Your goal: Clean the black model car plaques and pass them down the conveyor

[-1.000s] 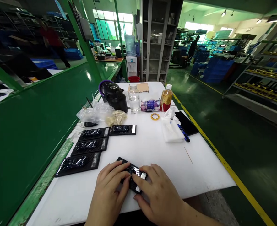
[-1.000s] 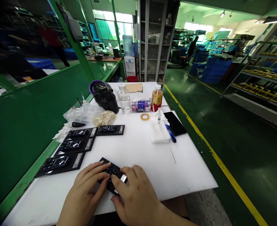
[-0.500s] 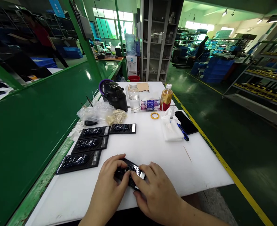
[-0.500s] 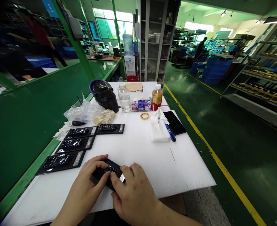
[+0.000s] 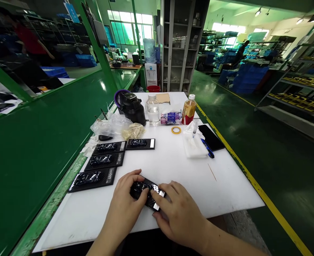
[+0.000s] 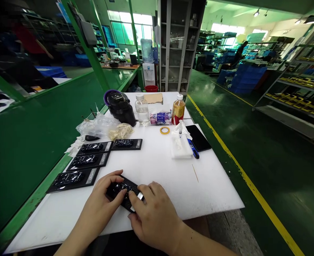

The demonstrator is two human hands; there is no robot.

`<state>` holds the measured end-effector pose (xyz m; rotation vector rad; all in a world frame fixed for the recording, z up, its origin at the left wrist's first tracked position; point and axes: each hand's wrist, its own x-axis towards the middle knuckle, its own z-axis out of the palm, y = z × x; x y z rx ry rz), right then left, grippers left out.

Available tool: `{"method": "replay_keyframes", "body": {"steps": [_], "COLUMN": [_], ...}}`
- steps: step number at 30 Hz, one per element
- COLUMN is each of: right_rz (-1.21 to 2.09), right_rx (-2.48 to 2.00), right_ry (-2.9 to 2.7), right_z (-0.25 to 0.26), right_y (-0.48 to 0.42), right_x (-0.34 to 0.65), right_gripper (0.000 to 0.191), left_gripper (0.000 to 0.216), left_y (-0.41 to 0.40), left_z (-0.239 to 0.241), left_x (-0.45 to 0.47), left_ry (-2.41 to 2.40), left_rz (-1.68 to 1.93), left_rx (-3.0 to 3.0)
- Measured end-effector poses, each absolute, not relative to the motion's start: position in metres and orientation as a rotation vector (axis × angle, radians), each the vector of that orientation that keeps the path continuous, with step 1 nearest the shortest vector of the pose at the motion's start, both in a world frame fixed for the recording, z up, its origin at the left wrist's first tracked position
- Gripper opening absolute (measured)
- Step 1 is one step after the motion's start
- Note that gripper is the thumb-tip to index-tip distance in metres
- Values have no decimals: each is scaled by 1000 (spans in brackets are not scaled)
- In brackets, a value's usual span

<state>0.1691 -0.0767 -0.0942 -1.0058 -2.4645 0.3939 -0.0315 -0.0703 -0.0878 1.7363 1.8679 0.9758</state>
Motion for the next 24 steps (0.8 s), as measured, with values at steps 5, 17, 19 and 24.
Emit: {"method": "replay_keyframes", "body": {"steps": [5,17,19,24], "right_rz": [414,330,280,195], "right_rx": [-1013,-1019,-1017,-999], "right_ry": [-2480,-2514,-2520,-2546], "right_z": [-92,-92,-93,-94], "right_y": [-76,-76,-76,-75], "right_x": [169,166,165,163], "right_gripper": [50,50,49,50], "left_gripper": [21,27,26,8], "left_y": [-69,-70,-74,-86], "left_z": [-85,-87,-88,-88], "left_x": [-30,-33,-39,-54], "left_ry": [1900,1854,1781,1773], "left_rz": [969,1035,1120,1205], "left_rx": [1672,1560,1472,1925]}}
